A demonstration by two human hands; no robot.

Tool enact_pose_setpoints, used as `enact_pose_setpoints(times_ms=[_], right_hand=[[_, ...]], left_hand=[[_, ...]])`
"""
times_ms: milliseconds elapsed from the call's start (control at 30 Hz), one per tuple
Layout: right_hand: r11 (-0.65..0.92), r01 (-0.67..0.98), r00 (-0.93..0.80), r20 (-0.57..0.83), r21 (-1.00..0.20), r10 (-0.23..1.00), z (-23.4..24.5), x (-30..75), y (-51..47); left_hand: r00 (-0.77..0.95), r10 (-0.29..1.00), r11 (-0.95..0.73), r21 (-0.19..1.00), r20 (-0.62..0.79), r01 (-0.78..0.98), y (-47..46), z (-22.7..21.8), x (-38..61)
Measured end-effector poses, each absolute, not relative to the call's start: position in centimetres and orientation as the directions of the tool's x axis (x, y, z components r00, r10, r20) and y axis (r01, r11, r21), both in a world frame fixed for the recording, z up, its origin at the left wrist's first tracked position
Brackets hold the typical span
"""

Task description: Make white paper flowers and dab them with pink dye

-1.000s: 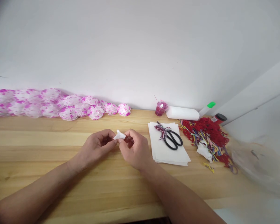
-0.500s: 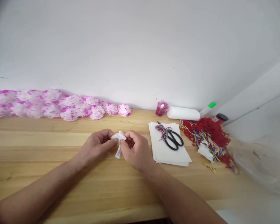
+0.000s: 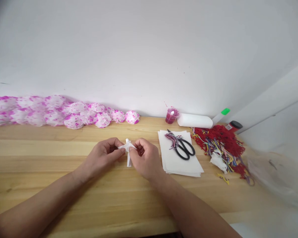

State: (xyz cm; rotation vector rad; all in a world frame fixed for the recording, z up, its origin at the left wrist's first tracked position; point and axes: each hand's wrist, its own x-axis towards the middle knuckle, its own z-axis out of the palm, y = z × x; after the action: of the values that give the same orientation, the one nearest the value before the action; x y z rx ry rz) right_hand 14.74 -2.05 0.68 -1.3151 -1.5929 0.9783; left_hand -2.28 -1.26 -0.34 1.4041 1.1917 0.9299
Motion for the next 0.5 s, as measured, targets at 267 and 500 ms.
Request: enact_pose_setpoints(times_ms=[267, 500], right_hand=[[0.199, 0.361, -0.144, 0.156, -0.911, 0.977, 0.49, 14.71, -2.15], [0.173, 0.366, -0.121, 0.137, -0.915, 0.983, 0.54, 14.69, -2.19]], left_hand=[[0.218, 0.974, 0.024, 0.981, -0.067, 0.191, -1.24, -0.48, -2.32], [0.194, 0.978, 0.038, 0.978, -0.079, 0.204, -1.19, -0.58, -2.32]])
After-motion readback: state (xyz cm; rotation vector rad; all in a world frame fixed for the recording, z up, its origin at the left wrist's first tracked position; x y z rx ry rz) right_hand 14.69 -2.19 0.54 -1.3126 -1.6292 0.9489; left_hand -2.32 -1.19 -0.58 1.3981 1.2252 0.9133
